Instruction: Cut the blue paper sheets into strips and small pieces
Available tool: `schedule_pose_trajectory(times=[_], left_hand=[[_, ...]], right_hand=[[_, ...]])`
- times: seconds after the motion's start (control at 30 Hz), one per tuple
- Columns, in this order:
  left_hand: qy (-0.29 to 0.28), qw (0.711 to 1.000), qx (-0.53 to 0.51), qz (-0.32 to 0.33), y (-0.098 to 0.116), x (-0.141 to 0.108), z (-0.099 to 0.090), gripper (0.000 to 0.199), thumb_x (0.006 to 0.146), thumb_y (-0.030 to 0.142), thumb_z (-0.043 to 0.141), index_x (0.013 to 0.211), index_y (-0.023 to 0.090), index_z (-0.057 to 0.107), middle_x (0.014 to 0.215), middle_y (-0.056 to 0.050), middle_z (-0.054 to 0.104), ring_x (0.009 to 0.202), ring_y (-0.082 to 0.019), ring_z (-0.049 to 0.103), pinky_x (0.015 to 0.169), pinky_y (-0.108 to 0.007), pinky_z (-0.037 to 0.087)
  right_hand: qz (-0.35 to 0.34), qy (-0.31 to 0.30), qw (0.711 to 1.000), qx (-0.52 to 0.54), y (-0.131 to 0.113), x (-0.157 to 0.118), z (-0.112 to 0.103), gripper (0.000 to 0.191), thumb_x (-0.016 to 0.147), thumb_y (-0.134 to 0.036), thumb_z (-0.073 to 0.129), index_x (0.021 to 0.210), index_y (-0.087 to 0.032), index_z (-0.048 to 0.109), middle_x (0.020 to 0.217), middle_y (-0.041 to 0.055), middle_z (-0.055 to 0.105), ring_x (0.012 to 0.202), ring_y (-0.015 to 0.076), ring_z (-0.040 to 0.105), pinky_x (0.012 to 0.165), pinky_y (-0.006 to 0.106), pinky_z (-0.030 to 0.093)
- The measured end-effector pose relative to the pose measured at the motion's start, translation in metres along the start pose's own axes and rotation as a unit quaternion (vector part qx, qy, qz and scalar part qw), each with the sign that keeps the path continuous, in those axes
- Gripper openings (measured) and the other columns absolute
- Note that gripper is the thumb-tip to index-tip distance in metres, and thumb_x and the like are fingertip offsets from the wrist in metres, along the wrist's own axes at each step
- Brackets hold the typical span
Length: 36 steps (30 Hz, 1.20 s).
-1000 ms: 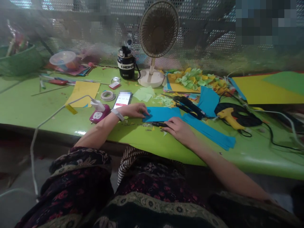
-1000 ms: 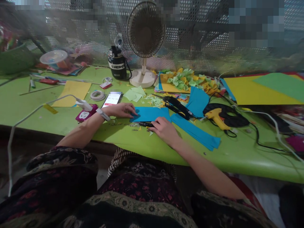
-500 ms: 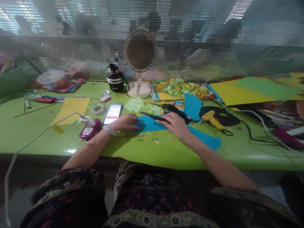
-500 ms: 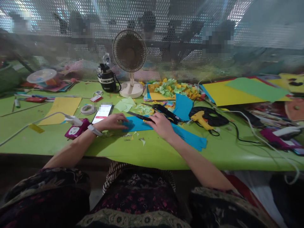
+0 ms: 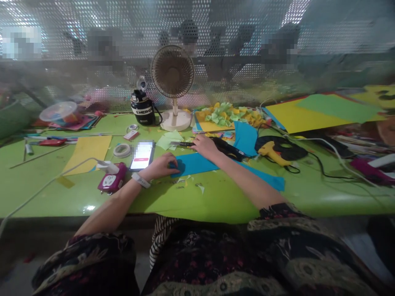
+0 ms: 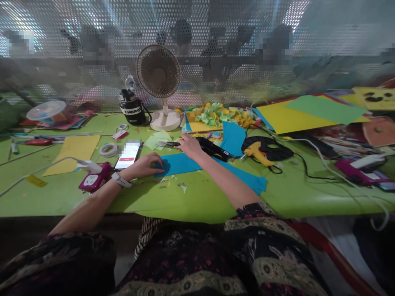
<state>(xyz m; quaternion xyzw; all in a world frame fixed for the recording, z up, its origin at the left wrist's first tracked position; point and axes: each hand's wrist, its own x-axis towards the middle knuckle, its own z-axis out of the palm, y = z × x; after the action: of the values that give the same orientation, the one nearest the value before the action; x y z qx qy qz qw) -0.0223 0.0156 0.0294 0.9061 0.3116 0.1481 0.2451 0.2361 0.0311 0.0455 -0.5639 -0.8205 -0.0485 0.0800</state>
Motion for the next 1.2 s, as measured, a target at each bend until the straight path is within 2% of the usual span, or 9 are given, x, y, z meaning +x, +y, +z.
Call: schedule_pose_trajectory(times=[0.17, 0.3, 0.47, 0.63, 0.8, 0.87, 0.97, 1.07, 1.2], left_hand=[[0.01, 1.0, 0.008, 0.002, 0.003, -0.001, -0.001, 0.039, 0.085, 0.045, 0.073, 0.114, 0.02, 0.069, 0.112, -0.011, 0.065, 0.102, -0.026, 0.064, 0.092, -0.042, 0.053], [-0.005, 1.0, 0.009, 0.021, 0.007, -0.002, -0.006, 0.034, 0.086, 0.044, 0.072, 0.111, 0.02, 0.07, 0.11, -0.011, 0.066, 0.106, -0.027, 0.063, 0.096, -0.043, 0.052], [-0.001, 1.0, -0.008, 0.02, 0.009, -0.003, -0.008, 0.035, 0.085, 0.044, 0.074, 0.112, 0.021, 0.071, 0.111, -0.01, 0.068, 0.106, -0.026, 0.064, 0.097, -0.043, 0.051], [0.005, 1.0, -0.017, -0.003, 0.007, -0.003, -0.003, 0.048, 0.082, 0.047, 0.076, 0.124, 0.023, 0.069, 0.113, -0.01, 0.068, 0.102, -0.025, 0.066, 0.092, -0.041, 0.054], [0.017, 0.999, -0.023, -0.019, 0.009, -0.002, -0.001, 0.046, 0.084, 0.053, 0.073, 0.117, 0.021, 0.071, 0.108, -0.01, 0.067, 0.094, -0.024, 0.067, 0.086, -0.042, 0.056], [0.019, 0.999, -0.035, -0.024, 0.01, -0.002, -0.001, 0.047, 0.086, 0.056, 0.071, 0.117, 0.021, 0.07, 0.108, -0.01, 0.068, 0.094, -0.024, 0.067, 0.085, -0.042, 0.057], [0.019, 0.998, -0.048, -0.023, 0.009, -0.001, -0.001, 0.047, 0.087, 0.056, 0.069, 0.12, 0.022, 0.069, 0.108, -0.009, 0.068, 0.095, -0.024, 0.068, 0.086, -0.041, 0.057], [0.024, 0.999, -0.037, -0.019, 0.006, 0.0, 0.0, 0.044, 0.088, 0.054, 0.068, 0.119, 0.023, 0.07, 0.104, -0.008, 0.069, 0.093, -0.023, 0.068, 0.085, -0.04, 0.057], [0.027, 0.999, -0.019, -0.009, 0.002, 0.0, 0.002, 0.043, 0.088, 0.053, 0.065, 0.118, 0.022, 0.071, 0.103, -0.009, 0.069, 0.094, -0.024, 0.068, 0.085, -0.04, 0.056]], right_hand=[[-0.011, 0.033, 0.996, 0.076, 0.006, -0.024, -0.007, 0.017, 0.098, -0.026, 0.063, 0.109, -0.017, 0.073, 0.12, 0.0158, 0.067, 0.117, 0.0299, 0.059, 0.095, 0.04, 0.048], [-0.027, -0.071, 0.99, 0.122, 0.019, -0.059, -0.015, 0.034, 0.084, -0.048, 0.079, 0.104, -0.021, 0.072, 0.111, 0.0112, 0.07, 0.104, 0.0286, 0.064, 0.08, 0.035, 0.05], [0.024, -0.131, 0.978, 0.162, 0.027, -0.08, -0.024, 0.052, 0.074, -0.05, 0.086, 0.115, -0.024, 0.068, 0.111, 0.009, 0.073, 0.096, 0.0271, 0.069, 0.071, 0.032, 0.049], [0.012, -0.126, 0.974, 0.186, 0.016, -0.082, -0.031, 0.017, 0.087, -0.038, 0.075, 0.09, -0.021, 0.072, 0.098, 0.0072, 0.076, 0.089, 0.0239, 0.069, 0.069, 0.03, 0.046], [0.044, -0.033, 0.966, 0.254, 0.032, -0.085, -0.046, 0.013, 0.09, -0.03, 0.069, 0.081, -0.022, 0.071, 0.089, 0.004, 0.076, 0.084, 0.021, 0.069, 0.073, 0.031, 0.046], [0.12, 0.046, 0.949, 0.287, 0.059, -0.086, -0.055, 0.014, 0.089, -0.032, 0.071, 0.08, -0.022, 0.071, 0.089, 0.0043, 0.076, 0.085, 0.022, 0.068, 0.077, 0.033, 0.049], [0.28, 0.177, 0.879, 0.342, 0.108, -0.09, -0.066, 0.013, 0.088, -0.032, 0.072, 0.09, -0.019, 0.069, 0.093, 0.0082, 0.075, 0.086, 0.0213, 0.066, 0.08, 0.036, 0.052], [0.344, 0.214, 0.855, 0.325, 0.146, -0.103, -0.071, 0.016, 0.091, -0.031, 0.066, 0.087, -0.015, 0.064, 0.09, 0.0129, 0.072, 0.084, 0.02, 0.062, 0.085, 0.04, 0.05], [0.34, 0.19, 0.852, 0.35, 0.16, -0.136, -0.077, 0.009, 0.087, -0.023, 0.07, 0.084, -0.017, 0.063, 0.092, 0.0102, 0.072, 0.083, 0.0184, 0.064, 0.086, 0.039, 0.052]])
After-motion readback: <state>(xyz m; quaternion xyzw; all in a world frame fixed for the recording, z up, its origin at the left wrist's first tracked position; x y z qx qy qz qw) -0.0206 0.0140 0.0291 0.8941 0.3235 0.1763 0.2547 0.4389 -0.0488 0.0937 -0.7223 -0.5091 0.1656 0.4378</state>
